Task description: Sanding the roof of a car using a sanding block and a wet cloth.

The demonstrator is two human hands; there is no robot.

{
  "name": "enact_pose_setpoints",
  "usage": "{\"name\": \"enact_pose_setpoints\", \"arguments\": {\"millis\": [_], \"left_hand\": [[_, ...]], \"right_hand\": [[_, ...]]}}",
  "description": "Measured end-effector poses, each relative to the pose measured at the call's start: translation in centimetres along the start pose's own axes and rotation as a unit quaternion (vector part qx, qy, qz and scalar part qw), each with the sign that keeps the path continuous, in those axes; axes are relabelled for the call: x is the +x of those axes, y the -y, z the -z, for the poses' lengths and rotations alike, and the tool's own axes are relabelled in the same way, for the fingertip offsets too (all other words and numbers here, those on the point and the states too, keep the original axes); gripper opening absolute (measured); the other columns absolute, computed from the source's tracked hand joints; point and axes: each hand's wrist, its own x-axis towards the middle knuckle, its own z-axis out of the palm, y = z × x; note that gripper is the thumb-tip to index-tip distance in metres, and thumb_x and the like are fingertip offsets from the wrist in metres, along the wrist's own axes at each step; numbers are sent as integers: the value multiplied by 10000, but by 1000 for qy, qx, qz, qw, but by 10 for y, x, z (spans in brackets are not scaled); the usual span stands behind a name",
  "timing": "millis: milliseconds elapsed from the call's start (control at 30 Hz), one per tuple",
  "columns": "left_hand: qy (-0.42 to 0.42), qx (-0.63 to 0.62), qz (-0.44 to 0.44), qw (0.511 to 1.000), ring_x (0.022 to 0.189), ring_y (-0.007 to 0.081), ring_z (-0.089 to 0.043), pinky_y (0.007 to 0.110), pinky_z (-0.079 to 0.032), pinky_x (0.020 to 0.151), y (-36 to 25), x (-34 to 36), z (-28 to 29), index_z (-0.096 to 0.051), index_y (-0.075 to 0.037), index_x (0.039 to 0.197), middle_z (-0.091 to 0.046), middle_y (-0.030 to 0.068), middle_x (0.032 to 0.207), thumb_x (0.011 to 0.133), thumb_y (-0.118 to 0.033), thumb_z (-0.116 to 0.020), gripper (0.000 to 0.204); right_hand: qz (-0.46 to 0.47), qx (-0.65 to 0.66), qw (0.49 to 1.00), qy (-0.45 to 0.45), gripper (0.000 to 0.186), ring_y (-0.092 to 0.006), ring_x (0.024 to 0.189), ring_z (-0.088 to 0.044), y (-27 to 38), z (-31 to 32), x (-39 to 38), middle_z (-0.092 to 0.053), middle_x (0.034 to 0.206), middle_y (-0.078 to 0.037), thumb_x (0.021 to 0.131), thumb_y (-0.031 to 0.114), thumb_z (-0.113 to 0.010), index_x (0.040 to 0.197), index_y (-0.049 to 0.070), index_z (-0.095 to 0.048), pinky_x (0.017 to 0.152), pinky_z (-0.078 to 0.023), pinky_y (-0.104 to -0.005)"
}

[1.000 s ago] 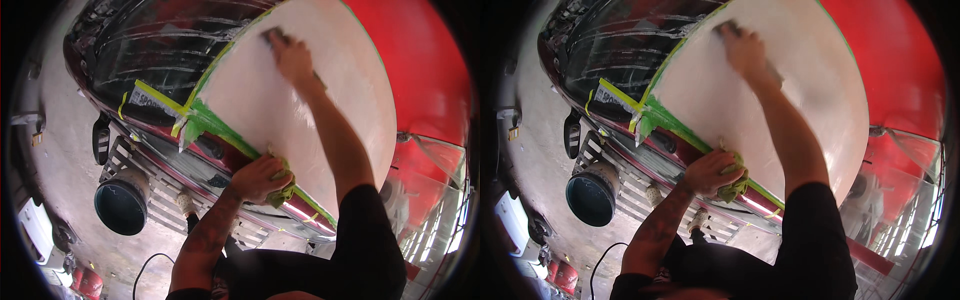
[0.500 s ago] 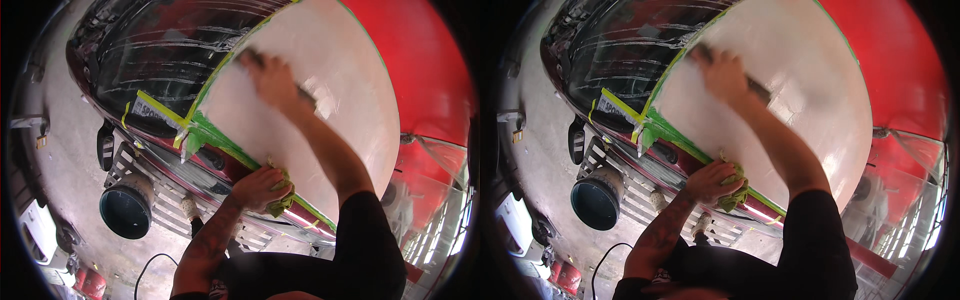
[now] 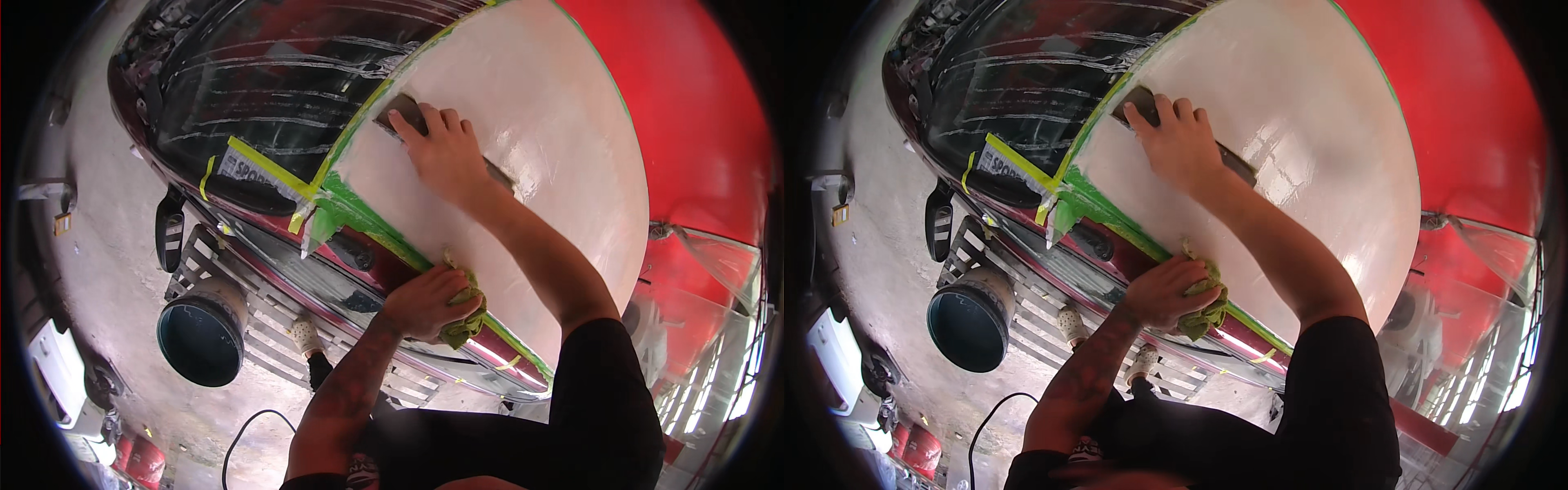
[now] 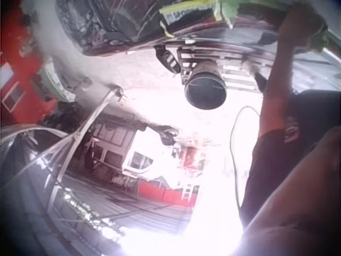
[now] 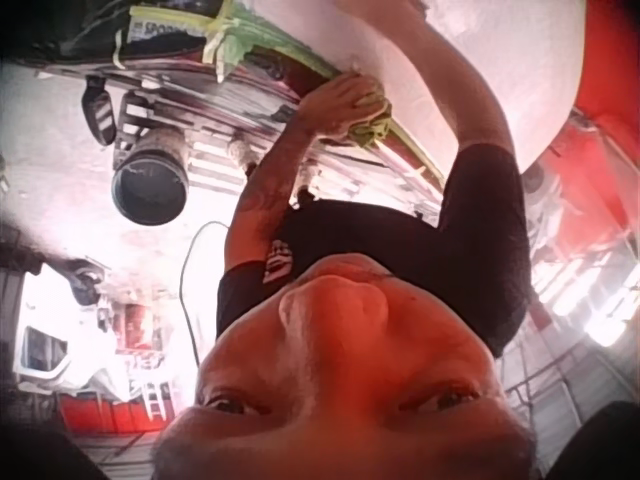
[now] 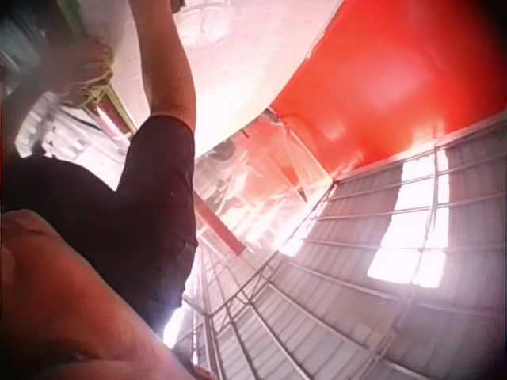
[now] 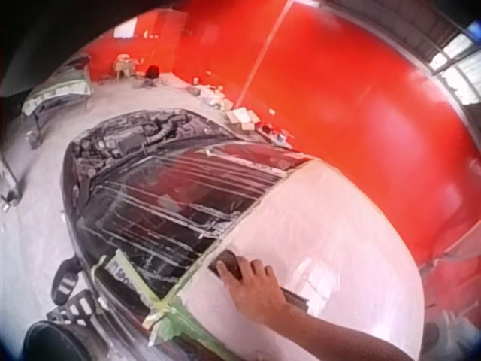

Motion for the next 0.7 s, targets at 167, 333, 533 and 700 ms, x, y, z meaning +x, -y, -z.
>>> {"name": "enact_pose_setpoints", "arguments": {"millis": [167, 333, 533, 700], "left_hand": [[-19, -25, -21, 999, 1133, 336, -567, 496, -455, 1024, 0, 9, -6, -600, -151, 1250, -541, 134, 1150, 591, -293, -805, 705], [-16, -1, -6, 1000, 1126, 335, -570, 498, -458, 1022, 1, 0, -7, -593, -161, 1269, -547, 134, 1157, 583, -284, -803, 728], [2, -15, 8, 1000, 1126, 329, -572, 500, -459, 1020, 2, -1, -3, -589, -167, 1279, -552, 137, 1179, 560, -292, -808, 762], [-47, -20, -28, 998, 1117, 339, -573, 500, -460, 1017, -2, 14, -13, -582, -174, 1287, -550, 132, 1170, 537, -328, -827, 804]], "right_hand": [[-110, -92, 989, 43, 417, -364, 986, -612, -103, 2, 57, -622, 1113, -152, 890, 164, -517, 1306, 192, -528, 795, -519, -485], [-97, -26, 993, 62, 442, -381, 1038, -591, -24, -5, 27, -589, 1171, -173, 931, 238, -501, 1373, 235, -504, 825, -505, -505], [43, 17, 999, 21, 446, -358, 1055, -591, -3, 5, 3, -574, 1212, -182, 917, 227, -492, 1362, 202, -514, 841, -499, -515], [-141, -45, 989, 21, 388, -377, 994, -625, -96, 6, 38, -642, 1093, -168, 896, 181, -516, 1283, 197, -541, 751, -539, -492]]}}
